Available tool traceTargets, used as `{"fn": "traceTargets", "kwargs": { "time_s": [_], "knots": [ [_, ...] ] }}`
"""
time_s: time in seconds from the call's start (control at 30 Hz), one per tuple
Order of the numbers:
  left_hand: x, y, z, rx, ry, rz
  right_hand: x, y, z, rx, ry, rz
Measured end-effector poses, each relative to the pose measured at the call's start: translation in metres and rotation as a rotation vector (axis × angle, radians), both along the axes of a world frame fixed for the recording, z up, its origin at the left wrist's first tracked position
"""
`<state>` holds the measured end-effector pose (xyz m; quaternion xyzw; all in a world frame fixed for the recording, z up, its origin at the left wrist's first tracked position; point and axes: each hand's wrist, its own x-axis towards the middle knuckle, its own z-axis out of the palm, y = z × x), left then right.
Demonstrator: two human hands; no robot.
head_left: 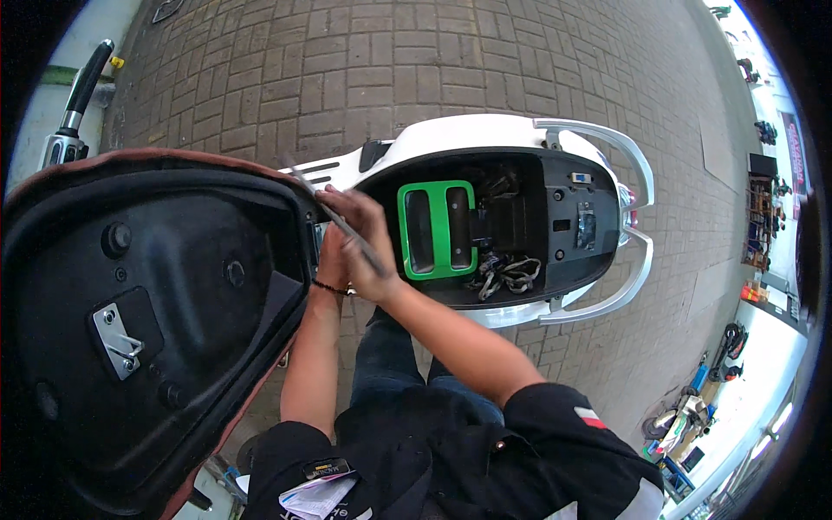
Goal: The person uses a flat tool to pry open a panel on a white scooter, then reaches inside the exposed compartment to handle wiring and internal components.
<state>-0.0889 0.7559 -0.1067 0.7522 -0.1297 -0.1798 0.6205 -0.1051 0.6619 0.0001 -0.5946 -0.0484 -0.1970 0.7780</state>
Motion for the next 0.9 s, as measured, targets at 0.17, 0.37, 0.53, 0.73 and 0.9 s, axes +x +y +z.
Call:
{"fn": "traceTargets", "kwargs": {
  "time_s": [0.17, 0.37, 0.53, 0.73, 0.9],
  "knots": [
    [-0.006, -0.007, 0.022, -0.25, 0.048, 0.072, 0.051, -0.044, 0.044, -0.327, 0.749, 0.382],
    [0.0, -0.012, 0.05, 0.123, -0.371, 0.061, 0.068, -0.044, 0.073, -1.752, -0.322, 0.42],
    [0.013, -0.004, 0.043, -0.149, -0.04, 0.192, 0.044, -0.054, 0.006, -1.008, -0.176, -0.068],
    [0.023, -0.001, 0.039, 0.374, -0.582, -0.004, 0.037, -0.044, -0.012, -0.689, 0.108, 0.1],
    [0.024, -0.009, 0.025, -0.085, 0.028, -0.166, 0.042, -0.052, -0.008, -0.694, 0.148, 0.073]
  ]
}}
